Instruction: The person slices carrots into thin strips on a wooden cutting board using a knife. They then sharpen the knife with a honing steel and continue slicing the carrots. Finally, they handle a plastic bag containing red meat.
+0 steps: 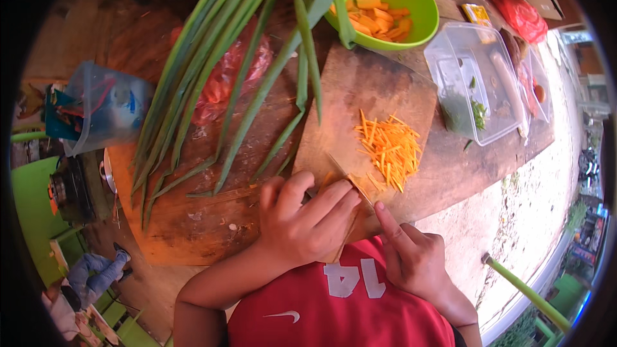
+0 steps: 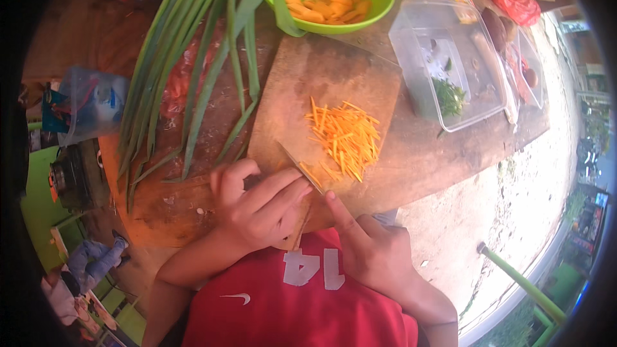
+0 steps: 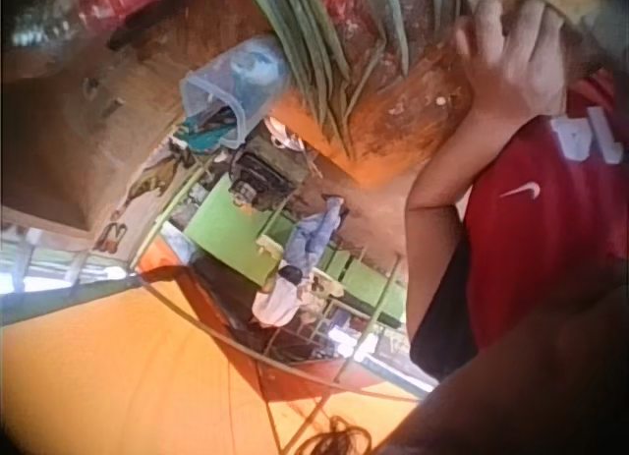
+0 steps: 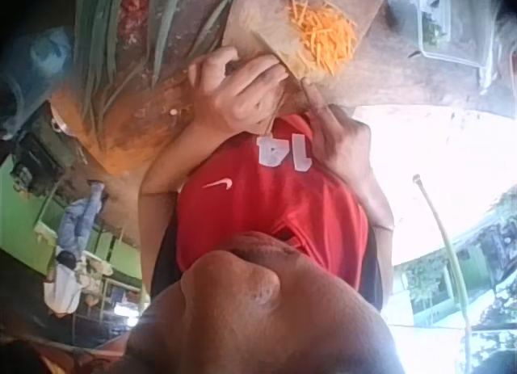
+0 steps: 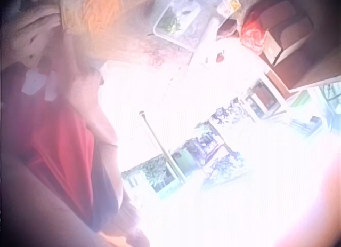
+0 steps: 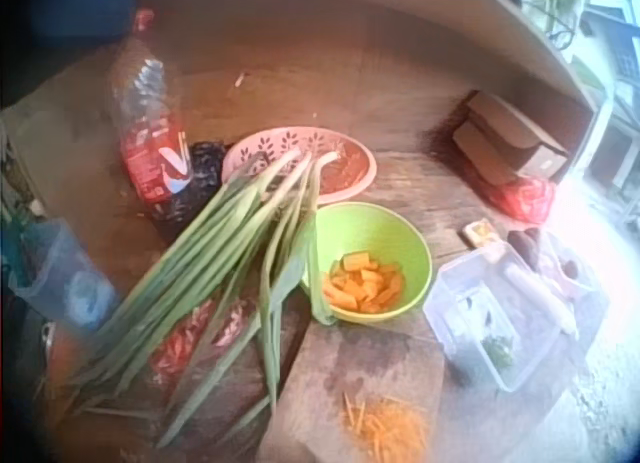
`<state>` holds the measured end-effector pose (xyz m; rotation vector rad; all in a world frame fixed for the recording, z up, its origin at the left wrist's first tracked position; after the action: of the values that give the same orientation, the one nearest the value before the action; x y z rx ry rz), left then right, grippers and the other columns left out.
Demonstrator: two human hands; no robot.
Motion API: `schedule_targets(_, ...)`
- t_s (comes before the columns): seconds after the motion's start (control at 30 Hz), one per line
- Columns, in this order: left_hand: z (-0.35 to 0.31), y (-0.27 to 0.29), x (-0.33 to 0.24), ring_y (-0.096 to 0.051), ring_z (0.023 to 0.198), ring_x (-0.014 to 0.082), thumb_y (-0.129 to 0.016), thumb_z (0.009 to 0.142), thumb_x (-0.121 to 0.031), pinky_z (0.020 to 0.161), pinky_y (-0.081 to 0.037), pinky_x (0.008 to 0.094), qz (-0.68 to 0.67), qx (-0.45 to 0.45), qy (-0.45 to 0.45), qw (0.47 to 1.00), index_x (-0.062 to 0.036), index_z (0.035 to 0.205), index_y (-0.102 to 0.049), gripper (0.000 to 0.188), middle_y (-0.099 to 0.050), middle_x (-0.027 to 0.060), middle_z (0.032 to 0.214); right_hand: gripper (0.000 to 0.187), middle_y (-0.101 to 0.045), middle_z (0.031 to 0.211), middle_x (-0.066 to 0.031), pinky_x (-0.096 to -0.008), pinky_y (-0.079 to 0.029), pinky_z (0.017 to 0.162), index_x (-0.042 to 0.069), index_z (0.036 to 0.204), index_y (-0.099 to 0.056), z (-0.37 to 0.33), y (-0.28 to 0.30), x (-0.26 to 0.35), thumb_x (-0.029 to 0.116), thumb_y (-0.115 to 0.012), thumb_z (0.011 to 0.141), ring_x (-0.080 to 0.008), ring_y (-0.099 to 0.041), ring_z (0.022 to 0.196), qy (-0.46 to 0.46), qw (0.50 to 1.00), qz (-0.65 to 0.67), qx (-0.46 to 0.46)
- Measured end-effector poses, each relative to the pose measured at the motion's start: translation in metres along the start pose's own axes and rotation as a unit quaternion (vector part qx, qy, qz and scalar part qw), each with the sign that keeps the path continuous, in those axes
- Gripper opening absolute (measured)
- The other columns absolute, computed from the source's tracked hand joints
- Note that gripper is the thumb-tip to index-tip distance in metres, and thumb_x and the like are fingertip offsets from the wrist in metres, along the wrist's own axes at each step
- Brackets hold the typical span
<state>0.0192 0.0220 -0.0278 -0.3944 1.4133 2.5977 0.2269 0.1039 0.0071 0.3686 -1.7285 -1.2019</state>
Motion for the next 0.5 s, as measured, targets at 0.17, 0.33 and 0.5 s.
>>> schedule_targets(0.17, 0.001, 0.000, 0.002, -0.058, 0.102, 0.0236, -0.082, 0.087, -0.022, 0.091, -0.041, 0.0410, 0.020, 0.010, -0.016, 1.000, -0.0236, 0.104, -0.087, 0.018, -0.079, -0.0139, 0.110, 0.077, -0.054, 0.069, -0.0023, -0.0381, -0.050, 0.046, 0.008, 0.162, -0.061, 0.000, 0.006, 0.007, 0.002, -0.076, 0.087, -0.0203, -0.055, 0.049, 0.017, 0.999, -0.029, 0.018)
schedule_targets(0.33, 0.001, 0.001, 0.003, -0.056, 0.101, 0.0225, -0.084, 0.087, -0.022, 0.094, -0.040, 0.0391, 0.016, 0.013, -0.021, 1.000, -0.0243, 0.103, -0.088, 0.016, -0.080, -0.0158, 0.112, 0.087, -0.053, 0.073, -0.0008, -0.0383, -0.050, 0.046, 0.012, 0.167, -0.056, -0.006, 0.005, 0.005, 0.007, -0.075, 0.082, -0.0198, -0.057, 0.051, 0.016, 1.000, -0.019, 0.013)
schedule_targets(0.5, 0.004, 0.002, 0.001, -0.055, 0.099, 0.0215, -0.087, 0.088, -0.024, 0.096, -0.038, 0.0377, 0.021, 0.019, -0.025, 0.999, -0.0228, 0.101, -0.090, 0.013, -0.081, -0.0160, 0.111, 0.100, -0.058, 0.082, -0.0035, -0.0399, -0.051, 0.047, 0.017, 0.175, -0.045, -0.010, 0.004, 0.002, 0.012, -0.073, 0.078, -0.0227, -0.060, 0.053, -0.001, 0.999, 0.005, 0.046)
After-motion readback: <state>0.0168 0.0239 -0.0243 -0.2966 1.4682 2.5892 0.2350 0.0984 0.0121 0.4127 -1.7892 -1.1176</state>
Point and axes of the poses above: each hand's wrist, its own z-axis towards the middle knuckle, its own y-axis out of the back of the hand, x = y × z, the point moved 2 cm from there along z, towards the middle knuckle
